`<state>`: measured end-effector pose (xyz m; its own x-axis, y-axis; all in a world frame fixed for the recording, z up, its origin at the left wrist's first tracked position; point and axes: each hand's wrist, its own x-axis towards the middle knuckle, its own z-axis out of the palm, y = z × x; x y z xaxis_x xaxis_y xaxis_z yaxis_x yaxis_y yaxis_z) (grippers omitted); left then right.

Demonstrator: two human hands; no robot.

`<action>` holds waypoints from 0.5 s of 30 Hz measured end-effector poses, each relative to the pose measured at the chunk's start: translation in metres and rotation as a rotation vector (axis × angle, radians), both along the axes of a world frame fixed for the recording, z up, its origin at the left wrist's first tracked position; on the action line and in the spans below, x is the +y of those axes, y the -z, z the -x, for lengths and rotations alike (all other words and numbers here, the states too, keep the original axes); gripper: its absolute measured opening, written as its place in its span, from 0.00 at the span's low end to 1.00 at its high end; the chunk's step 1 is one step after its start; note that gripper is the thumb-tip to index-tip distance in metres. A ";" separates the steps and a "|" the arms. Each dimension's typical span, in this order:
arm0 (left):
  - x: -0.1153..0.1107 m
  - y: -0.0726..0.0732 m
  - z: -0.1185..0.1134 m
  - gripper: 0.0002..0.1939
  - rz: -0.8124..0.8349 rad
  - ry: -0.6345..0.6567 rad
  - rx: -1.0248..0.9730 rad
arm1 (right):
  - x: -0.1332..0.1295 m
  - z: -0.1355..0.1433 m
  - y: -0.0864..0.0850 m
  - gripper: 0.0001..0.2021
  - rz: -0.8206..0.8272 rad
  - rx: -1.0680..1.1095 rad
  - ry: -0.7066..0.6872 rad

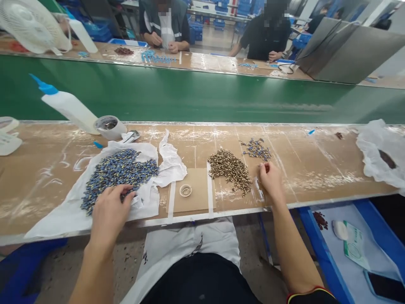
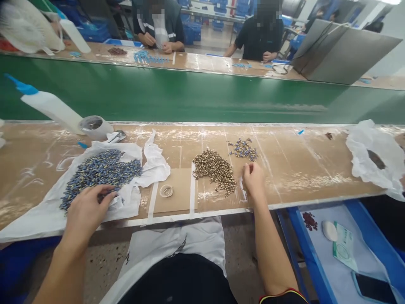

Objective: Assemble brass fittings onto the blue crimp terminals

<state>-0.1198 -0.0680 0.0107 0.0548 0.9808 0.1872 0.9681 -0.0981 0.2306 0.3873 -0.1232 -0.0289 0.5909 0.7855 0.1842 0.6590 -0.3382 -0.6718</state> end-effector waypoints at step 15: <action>-0.018 -0.003 -0.014 0.04 0.130 -0.006 0.000 | -0.017 -0.033 0.027 0.14 -0.088 -0.099 0.126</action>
